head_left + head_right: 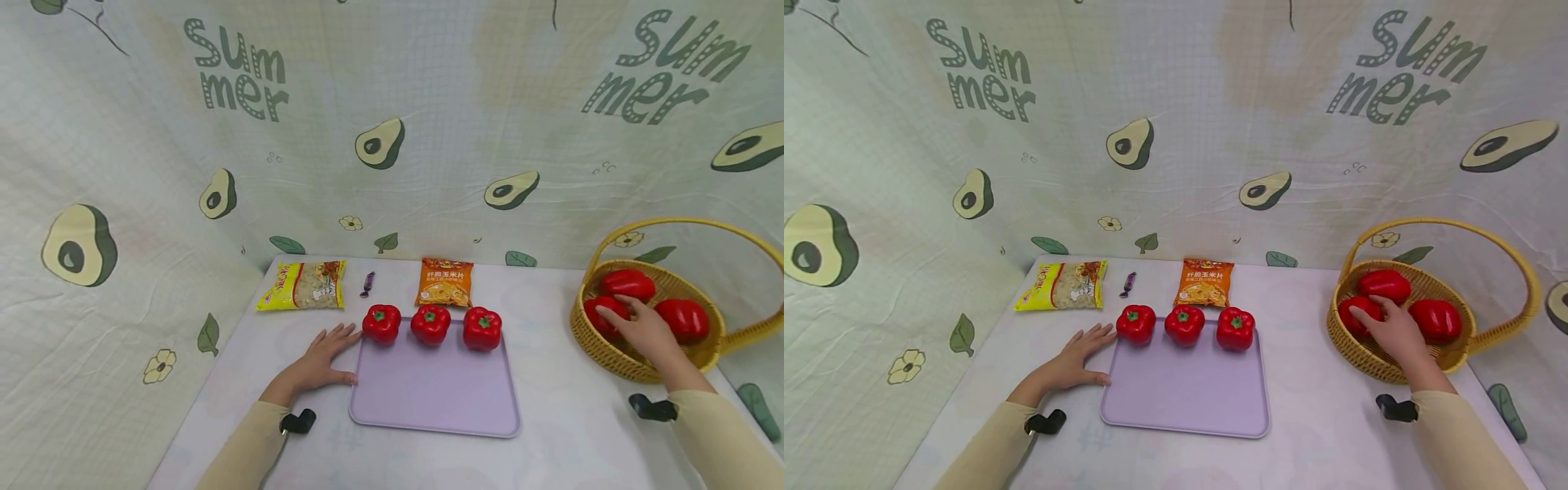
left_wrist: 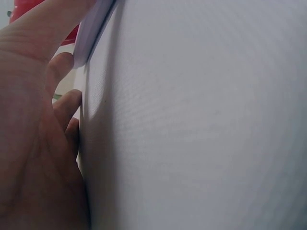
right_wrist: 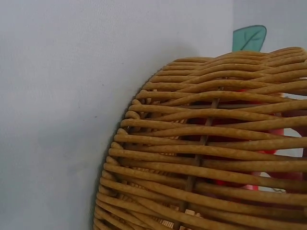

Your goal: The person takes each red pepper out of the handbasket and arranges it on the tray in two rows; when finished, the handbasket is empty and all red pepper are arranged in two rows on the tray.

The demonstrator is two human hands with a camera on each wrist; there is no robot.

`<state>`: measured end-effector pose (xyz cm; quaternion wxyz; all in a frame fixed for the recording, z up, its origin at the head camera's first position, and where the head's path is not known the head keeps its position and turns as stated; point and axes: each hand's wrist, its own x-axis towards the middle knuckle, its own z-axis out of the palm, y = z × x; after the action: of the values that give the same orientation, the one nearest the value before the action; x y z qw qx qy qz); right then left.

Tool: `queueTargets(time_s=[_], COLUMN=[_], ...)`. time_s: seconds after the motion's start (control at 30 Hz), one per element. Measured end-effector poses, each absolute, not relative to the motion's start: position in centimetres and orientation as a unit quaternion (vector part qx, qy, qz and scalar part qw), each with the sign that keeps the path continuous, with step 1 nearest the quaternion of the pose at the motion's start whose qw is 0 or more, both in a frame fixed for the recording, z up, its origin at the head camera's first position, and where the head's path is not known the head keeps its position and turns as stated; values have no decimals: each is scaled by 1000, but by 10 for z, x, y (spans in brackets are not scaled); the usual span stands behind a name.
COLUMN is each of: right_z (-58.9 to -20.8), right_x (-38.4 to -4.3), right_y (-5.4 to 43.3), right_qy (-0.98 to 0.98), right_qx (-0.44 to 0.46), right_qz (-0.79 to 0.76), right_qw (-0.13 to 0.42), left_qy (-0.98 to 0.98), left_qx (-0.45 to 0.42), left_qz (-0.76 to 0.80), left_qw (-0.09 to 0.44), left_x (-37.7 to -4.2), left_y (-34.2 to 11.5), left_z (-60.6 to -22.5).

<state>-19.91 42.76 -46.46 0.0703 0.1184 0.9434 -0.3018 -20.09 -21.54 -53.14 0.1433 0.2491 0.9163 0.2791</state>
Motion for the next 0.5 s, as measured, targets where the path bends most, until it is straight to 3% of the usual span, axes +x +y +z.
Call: queueTargets(time_s=[0.23, 0.5], right_z=[-465, -471], right_x=[-197, -194], right_y=[426, 426], right_qy=[947, 952], right_qx=[108, 94], right_qz=[-296, -289], right_qw=[55, -28], left_qy=[917, 917], left_qx=[245, 244], left_qz=[278, 282], left_qw=[145, 138], left_x=[-201, -200], left_y=[-214, -213], left_z=[-531, -529])
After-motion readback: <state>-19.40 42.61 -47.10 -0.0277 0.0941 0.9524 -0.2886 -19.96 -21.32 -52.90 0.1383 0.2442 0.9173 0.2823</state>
